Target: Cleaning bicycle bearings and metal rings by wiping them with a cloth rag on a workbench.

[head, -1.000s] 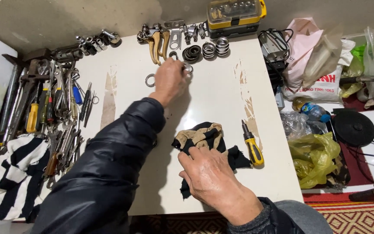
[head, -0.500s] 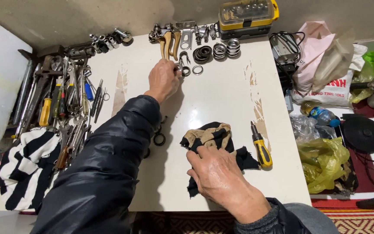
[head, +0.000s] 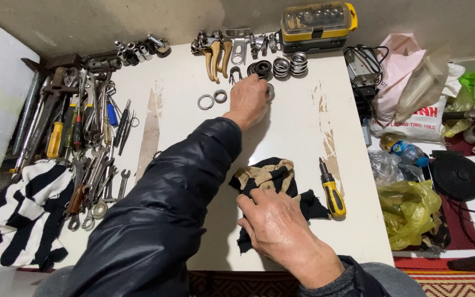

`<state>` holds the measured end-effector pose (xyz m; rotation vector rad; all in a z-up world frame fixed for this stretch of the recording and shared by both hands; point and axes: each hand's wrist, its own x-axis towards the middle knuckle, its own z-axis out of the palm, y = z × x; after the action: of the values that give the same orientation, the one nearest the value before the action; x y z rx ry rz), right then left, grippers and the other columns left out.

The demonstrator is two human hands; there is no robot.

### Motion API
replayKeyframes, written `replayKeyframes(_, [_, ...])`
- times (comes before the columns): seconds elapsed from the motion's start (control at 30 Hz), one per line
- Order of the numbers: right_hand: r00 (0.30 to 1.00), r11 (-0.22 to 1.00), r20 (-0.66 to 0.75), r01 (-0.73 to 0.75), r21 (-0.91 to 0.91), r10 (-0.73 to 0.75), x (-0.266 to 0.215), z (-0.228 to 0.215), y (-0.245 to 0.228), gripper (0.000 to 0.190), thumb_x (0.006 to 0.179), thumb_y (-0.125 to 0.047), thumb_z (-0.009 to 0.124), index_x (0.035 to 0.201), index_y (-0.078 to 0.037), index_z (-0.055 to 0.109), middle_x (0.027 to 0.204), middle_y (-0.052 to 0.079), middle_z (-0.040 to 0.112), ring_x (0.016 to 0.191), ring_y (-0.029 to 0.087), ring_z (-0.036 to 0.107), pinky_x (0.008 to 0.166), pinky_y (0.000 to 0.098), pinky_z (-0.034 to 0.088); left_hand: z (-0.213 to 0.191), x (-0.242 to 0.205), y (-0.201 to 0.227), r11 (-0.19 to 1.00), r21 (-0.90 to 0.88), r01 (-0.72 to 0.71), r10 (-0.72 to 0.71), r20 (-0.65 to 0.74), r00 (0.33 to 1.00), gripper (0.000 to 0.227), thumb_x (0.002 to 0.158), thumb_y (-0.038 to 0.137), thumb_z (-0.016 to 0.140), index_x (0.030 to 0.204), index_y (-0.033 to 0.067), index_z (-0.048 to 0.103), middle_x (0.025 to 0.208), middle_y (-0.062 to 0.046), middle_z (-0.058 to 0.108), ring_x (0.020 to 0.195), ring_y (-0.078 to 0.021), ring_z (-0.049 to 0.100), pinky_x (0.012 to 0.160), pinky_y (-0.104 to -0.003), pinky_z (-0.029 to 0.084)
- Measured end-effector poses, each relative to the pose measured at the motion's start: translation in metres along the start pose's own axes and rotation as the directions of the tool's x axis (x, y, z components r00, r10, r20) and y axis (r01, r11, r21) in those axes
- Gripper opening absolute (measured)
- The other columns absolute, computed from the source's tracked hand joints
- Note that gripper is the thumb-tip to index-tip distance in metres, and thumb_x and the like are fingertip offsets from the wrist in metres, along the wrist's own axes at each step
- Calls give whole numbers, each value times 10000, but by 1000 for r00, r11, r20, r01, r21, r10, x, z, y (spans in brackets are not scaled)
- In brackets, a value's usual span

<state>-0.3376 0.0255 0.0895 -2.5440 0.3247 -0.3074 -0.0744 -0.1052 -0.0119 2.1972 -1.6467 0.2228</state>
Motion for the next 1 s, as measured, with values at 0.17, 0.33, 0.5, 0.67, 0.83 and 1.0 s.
replayKeyframes(0.17, [1000, 1000, 24, -5, -13, 5, -1, 1, 1, 200, 822, -133, 735, 994, -68, 656, 798, 88, 606, 714, 256, 638, 673, 412, 525, 7, -1, 13, 997, 77, 25, -22, -34, 999, 108, 833, 86, 663, 859, 76, 767, 826, -96, 605, 764, -285, 606, 767, -428, 510])
replayKeyframes(0.33, [1000, 1000, 4, -3, 3, 3, 0, 0, 0, 179, 819, -146, 744, 958, -77, 653, 770, 70, 601, 684, 241, 637, 658, 403, 530, -11, -11, -2, 1000, 6, 22, -22, -8, 1000, 135, 889, 172, 697, 958, 56, 704, 853, -81, 617, 722, -259, 611, 747, -406, 530])
replayKeyframes(0.5, [997, 1000, 75, -24, -19, 25, -1, 0, -1, 124, 872, -150, 713, 915, -82, 619, 750, 61, 574, 646, 229, 610, 657, 417, 526, -65, -33, -49, 955, 37, 294, -296, 126, 947, 498, 867, 335, 774, 1239, 34, 636, 1222, -168, 583, 1105, -286, 570, 1016, -447, 464])
replayKeyframes(0.67, [1000, 999, 26, 15, -34, -14, -1, 3, -3, 156, 836, -149, 739, 891, -94, 604, 733, 55, 561, 634, 227, 599, 636, 401, 517, -75, -55, -103, 888, 18, 459, -450, 227, 864, 546, 770, 409, 834, 1132, 16, 721, 1136, -207, 597, 985, -350, 612, 857, -425, 526])
replayKeyframes(0.83, [998, 999, 64, -21, -35, 23, 2, 1, -2, 160, 832, -159, 748, 900, -102, 616, 742, 51, 584, 657, 226, 617, 631, 394, 528, -70, -60, -108, 876, -119, 467, -439, 202, 875, 407, 802, 320, 807, 1087, 37, 741, 1113, -170, 628, 993, -338, 624, 890, -413, 512])
replayKeyframes(1.0, [997, 998, 72, -38, -40, 40, 4, 2, -1, 215, 828, -172, 750, 996, -100, 636, 789, 63, 614, 675, 239, 635, 632, 403, 543, -76, -47, -88, 897, -37, 441, -418, 256, 871, 682, 782, 453, 847, 1306, 65, 649, 1122, -151, 595, 990, -292, 633, 902, -415, 532])
